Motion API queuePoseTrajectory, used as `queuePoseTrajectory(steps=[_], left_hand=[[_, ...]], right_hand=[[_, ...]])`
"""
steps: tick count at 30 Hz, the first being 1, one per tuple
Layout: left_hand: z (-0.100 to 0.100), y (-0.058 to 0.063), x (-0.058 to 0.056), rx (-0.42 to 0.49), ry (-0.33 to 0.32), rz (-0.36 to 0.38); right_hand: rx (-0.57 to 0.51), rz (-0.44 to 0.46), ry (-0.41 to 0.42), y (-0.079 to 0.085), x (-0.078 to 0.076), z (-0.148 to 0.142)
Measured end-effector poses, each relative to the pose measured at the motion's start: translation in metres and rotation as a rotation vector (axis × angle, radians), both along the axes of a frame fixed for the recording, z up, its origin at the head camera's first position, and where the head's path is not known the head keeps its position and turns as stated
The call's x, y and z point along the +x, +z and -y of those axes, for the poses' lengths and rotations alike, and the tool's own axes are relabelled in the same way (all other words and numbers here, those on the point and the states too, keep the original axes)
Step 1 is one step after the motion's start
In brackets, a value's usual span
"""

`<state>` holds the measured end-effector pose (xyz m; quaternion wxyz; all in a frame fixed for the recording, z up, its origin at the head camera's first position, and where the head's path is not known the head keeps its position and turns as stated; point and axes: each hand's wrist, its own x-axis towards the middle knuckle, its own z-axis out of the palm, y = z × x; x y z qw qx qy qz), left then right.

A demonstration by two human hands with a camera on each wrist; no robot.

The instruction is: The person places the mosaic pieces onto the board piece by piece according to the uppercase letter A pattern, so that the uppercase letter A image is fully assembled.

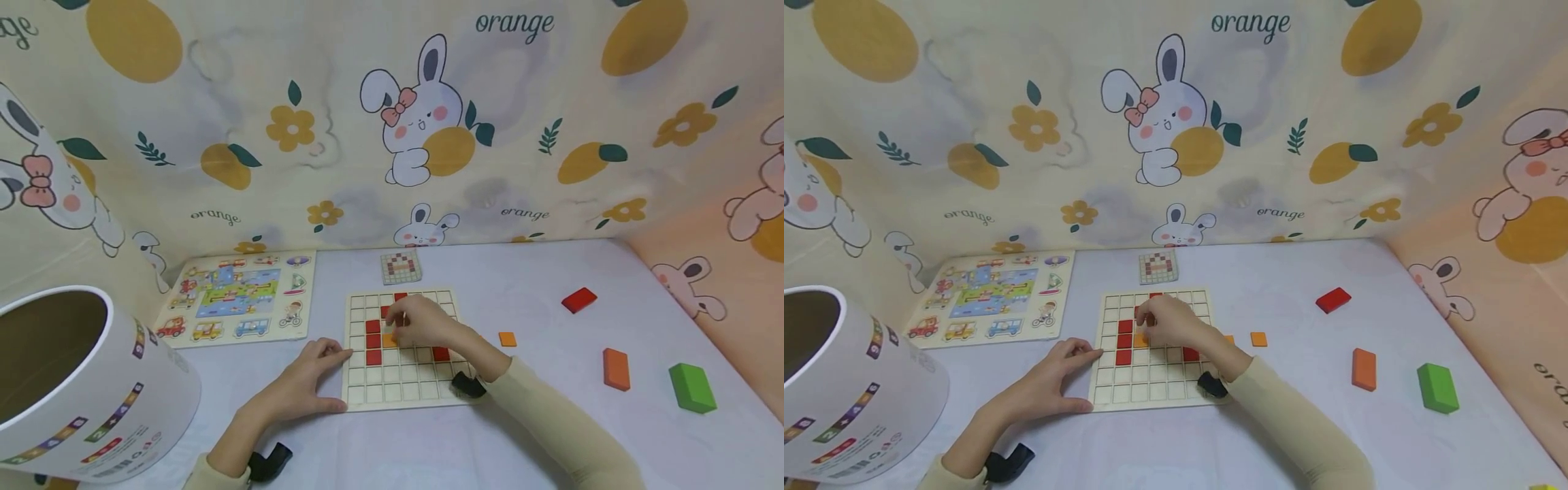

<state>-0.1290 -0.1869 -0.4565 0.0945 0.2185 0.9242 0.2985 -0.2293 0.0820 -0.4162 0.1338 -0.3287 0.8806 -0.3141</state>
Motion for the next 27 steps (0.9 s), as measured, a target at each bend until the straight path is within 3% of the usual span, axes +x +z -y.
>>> queuePoseTrajectory(steps=[5,11,15,21,27], left_hand=[[0.000,0.000,-0.001,0.001,-0.001,0.004],[0.001,0.000,-0.001,-0.010,-0.004,-0.002],[0.000,0.001,0.000,-0.006,0.002,0.001],[-0.001,0.002,0.001,-0.002,-0.001,-0.006],[0.000,0.002,0.001,-0.001,0.002,-0.001]], right_hand=[[-0.032,0.052,-0.078,0.008,-0.005,-0.051],[-0.030,0.098,-0.161,-0.001,-0.004,-0.130],[-0.002,0.122,-0.219,-0.005,0.002,-0.166],[0.005,0.119,-0.243,-0.011,0.008,-0.187],[0.022,0.124,-0.250,-0.015,0.009,-0.185]])
